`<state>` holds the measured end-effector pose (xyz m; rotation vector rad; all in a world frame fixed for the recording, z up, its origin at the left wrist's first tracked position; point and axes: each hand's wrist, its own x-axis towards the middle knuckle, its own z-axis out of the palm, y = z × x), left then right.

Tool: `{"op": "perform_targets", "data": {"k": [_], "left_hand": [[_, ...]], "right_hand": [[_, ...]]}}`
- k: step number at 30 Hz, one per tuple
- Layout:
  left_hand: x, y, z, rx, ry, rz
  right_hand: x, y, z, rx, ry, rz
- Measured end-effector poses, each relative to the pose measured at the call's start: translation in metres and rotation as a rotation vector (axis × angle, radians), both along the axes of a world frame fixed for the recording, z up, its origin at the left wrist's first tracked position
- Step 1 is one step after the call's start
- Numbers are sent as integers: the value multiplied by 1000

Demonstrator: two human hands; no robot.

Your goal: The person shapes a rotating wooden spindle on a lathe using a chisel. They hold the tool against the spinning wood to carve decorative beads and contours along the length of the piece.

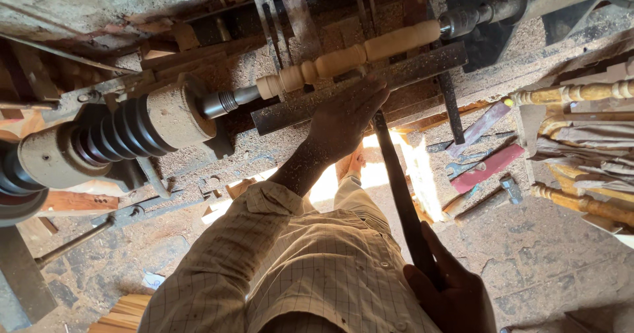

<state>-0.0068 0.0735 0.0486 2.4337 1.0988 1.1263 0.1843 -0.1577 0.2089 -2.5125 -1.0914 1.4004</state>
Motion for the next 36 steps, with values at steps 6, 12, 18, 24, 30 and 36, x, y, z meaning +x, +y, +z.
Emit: {"op": "perform_targets", "data": {"k": [6,12,18,24,30,36], "left_hand": [[7,-1,-3,9,9,61],[14,0,-2,22,-53,119],[17,1,-6,57,-59,226],[18,3,-9,70,-44,233],[14,2,-6,54,-20,182],[3,-2,-7,-14,58,81]], "right_hand": [[31,17,10,-19,21,36],[111,44,11,-307,7,124],[218,115,-22,-384,29,398],[257,167,-47,-275,141,560],[147,62,-19,-8,-46,379],[32,7,-12,224,34,166]]}}
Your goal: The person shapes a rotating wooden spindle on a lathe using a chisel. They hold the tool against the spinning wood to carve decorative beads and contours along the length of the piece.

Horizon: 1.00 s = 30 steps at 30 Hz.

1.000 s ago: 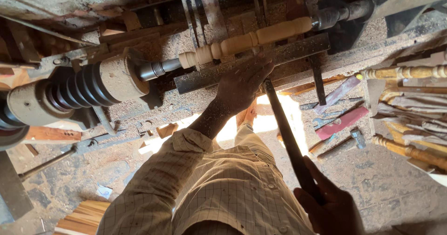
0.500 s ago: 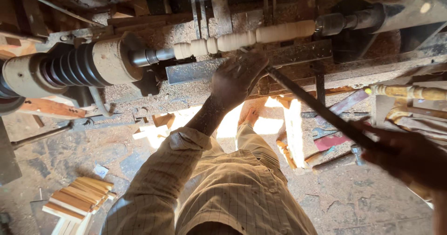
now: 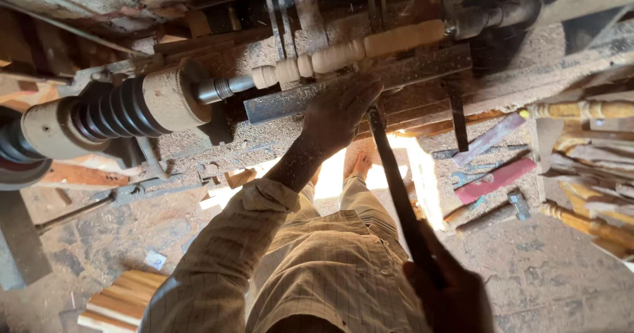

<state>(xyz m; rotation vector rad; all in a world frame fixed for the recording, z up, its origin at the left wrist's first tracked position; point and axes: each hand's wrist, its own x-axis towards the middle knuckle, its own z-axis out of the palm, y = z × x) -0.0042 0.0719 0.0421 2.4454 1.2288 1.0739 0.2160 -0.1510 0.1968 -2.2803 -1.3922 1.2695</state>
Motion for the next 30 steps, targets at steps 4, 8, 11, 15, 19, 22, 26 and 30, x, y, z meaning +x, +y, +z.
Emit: {"op": "perform_targets", "data": {"k": [4,8,11,15,19,22,26,30], "left_hand": [[-3,-3,0,-30,-12,-30],[0,0,-1,-4,-28,-26],[4,3,-6,77,-27,12],[7,6,-9,98,-75,31],[11,5,-5,103,-121,59],[14,4,2,125,-112,41],[18,5,6,161,-48,-29],[21,4,7,136,-37,-91]], "right_hand": [[-30,-8,3,-190,-20,-128],[-23,-7,6,-116,45,-143],[13,9,16,-299,38,-148],[83,58,27,-429,-13,-8],[116,88,24,-347,75,120],[94,68,22,-381,19,10],[50,35,20,-292,-9,-38],[43,19,15,-348,-28,-111]]}}
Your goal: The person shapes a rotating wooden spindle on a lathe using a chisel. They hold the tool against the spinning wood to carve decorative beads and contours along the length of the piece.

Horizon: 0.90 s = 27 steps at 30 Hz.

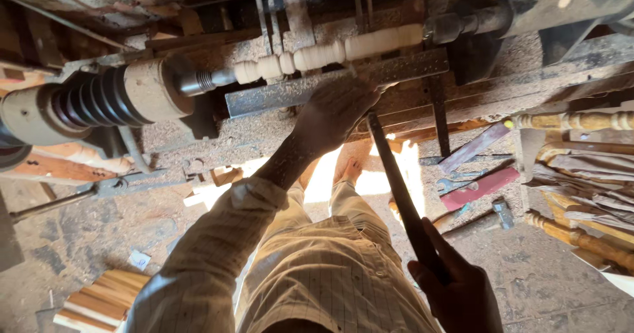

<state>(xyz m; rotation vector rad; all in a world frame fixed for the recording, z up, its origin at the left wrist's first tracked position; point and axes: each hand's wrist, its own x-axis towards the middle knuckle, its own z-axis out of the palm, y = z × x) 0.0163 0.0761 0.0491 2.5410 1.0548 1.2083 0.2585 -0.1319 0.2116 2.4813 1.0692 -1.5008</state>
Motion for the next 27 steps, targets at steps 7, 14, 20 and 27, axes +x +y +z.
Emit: {"op": "perform_targets", "data": {"k": [7,14,20,27], "left_hand": [[-9,0,1,-57,63,-21],[-22,-2,-2,-35,77,-52],[-21,-3,-4,-68,61,-6],[-20,-2,0,-79,29,-13]], "right_hand": [[3,-15,-17,221,80,94],[-26,-15,-11,222,68,76],[-37,-10,1,196,59,61],[-38,-5,6,110,30,73]]}}
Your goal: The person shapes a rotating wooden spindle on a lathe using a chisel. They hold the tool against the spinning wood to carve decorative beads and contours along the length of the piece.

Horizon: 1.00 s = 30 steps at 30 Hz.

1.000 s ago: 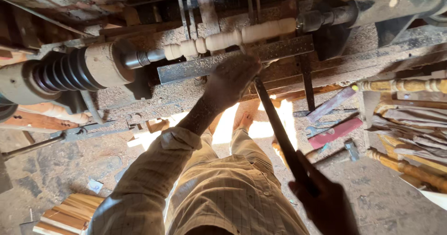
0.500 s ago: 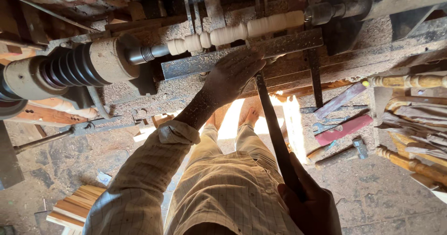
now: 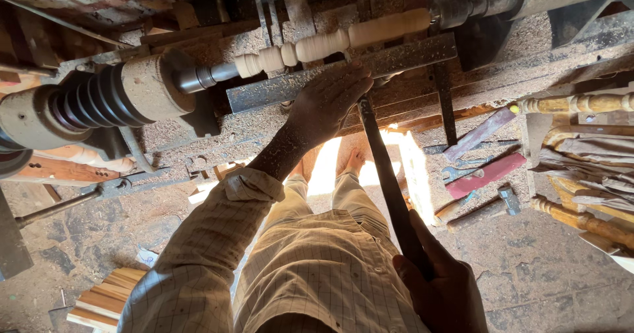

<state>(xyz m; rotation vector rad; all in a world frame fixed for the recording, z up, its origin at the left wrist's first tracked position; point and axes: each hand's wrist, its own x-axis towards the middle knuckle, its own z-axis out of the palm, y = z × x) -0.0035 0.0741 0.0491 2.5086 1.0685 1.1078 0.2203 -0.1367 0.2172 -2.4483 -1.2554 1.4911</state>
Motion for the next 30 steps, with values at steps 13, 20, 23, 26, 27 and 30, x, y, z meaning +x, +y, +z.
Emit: {"op": "perform_targets", "data": {"k": [13,20,23,26,27,30], "left_hand": [[1,0,4,-13,3,12],[4,-1,6,-1,-17,37],[5,1,5,7,-41,32],[6,1,4,16,-39,43],[6,1,4,20,-37,49],[8,1,4,25,-30,68]], "right_hand": [[5,2,0,56,85,-36],[10,10,4,-26,19,-8],[15,12,4,-98,30,-50],[21,14,5,123,87,59],[23,15,6,20,88,8],[28,22,10,-188,95,-118]]}}
